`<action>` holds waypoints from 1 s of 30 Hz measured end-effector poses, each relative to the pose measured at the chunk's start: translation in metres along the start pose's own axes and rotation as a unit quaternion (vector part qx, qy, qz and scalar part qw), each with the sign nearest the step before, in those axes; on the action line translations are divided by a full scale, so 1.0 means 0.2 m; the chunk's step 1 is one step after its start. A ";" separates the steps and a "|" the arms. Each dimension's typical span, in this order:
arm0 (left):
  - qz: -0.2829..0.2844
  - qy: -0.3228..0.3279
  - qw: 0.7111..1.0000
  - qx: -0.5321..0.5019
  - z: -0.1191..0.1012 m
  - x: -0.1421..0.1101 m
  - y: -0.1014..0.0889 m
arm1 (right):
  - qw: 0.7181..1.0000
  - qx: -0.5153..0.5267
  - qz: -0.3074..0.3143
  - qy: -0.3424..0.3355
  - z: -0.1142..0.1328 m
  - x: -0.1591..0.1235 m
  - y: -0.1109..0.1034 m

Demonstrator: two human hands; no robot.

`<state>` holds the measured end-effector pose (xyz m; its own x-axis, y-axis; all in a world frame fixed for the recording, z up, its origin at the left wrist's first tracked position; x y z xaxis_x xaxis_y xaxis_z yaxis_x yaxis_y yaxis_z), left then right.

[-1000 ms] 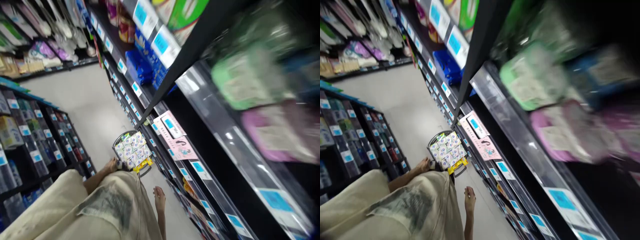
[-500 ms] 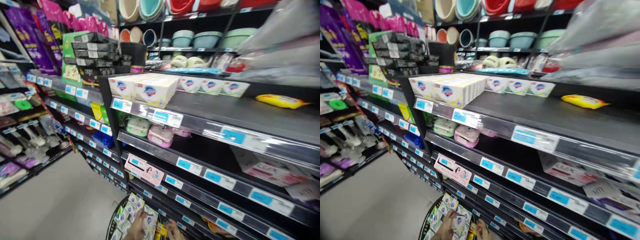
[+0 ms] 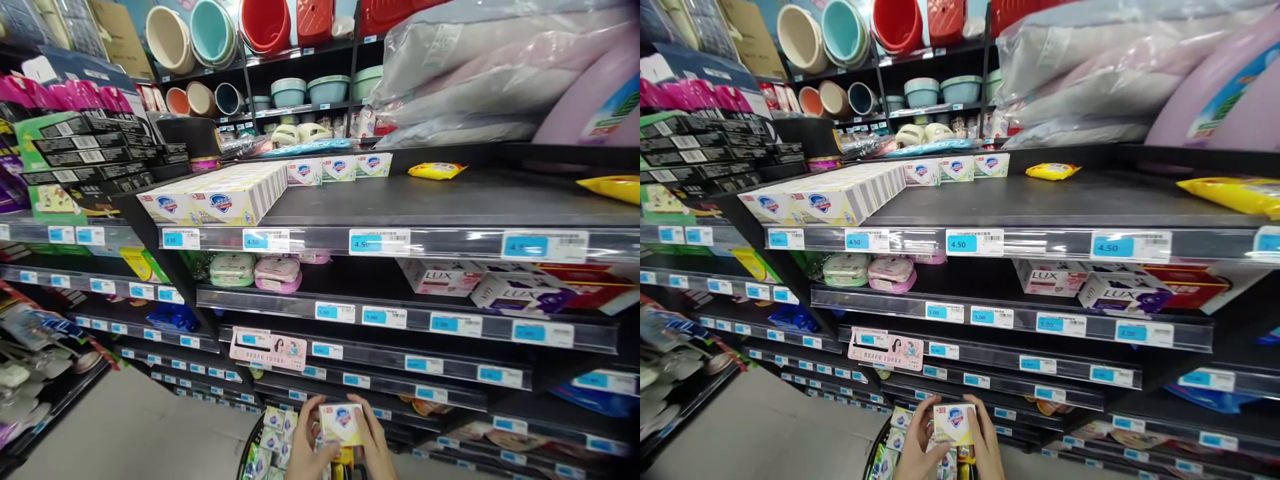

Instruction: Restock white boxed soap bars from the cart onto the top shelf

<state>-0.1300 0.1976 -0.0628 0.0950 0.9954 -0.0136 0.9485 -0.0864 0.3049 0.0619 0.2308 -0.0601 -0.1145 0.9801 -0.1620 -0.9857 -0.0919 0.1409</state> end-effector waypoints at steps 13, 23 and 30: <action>0.006 0.087 0.996 0.001 -0.30 -0.15 -0.07 | 0.991 0.018 0.015 -0.134 0.43 -0.17 0.25; -0.068 0.154 0.982 0.088 -0.71 -0.34 -0.14 | 0.975 0.024 0.069 -0.209 0.69 -0.24 0.53; -0.050 0.175 0.974 0.135 -0.80 -0.59 -0.19 | 0.982 0.061 0.028 -0.176 0.54 -0.43 0.62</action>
<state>-0.2253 0.0907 0.0799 -0.0667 0.9486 0.3094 0.9970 0.0515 0.0571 -0.0379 0.1542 0.0760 -0.0980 0.9760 0.1947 -0.9542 -0.1477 0.2601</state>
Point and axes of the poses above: each hand's wrist, its own x-axis towards the middle knuckle, its own y-axis out of the palm, z = x × y, the point moved 9 cm from there along x, towards the middle knuckle, and after that the axes turned 15 degrees about z, right-handed, at the moved point
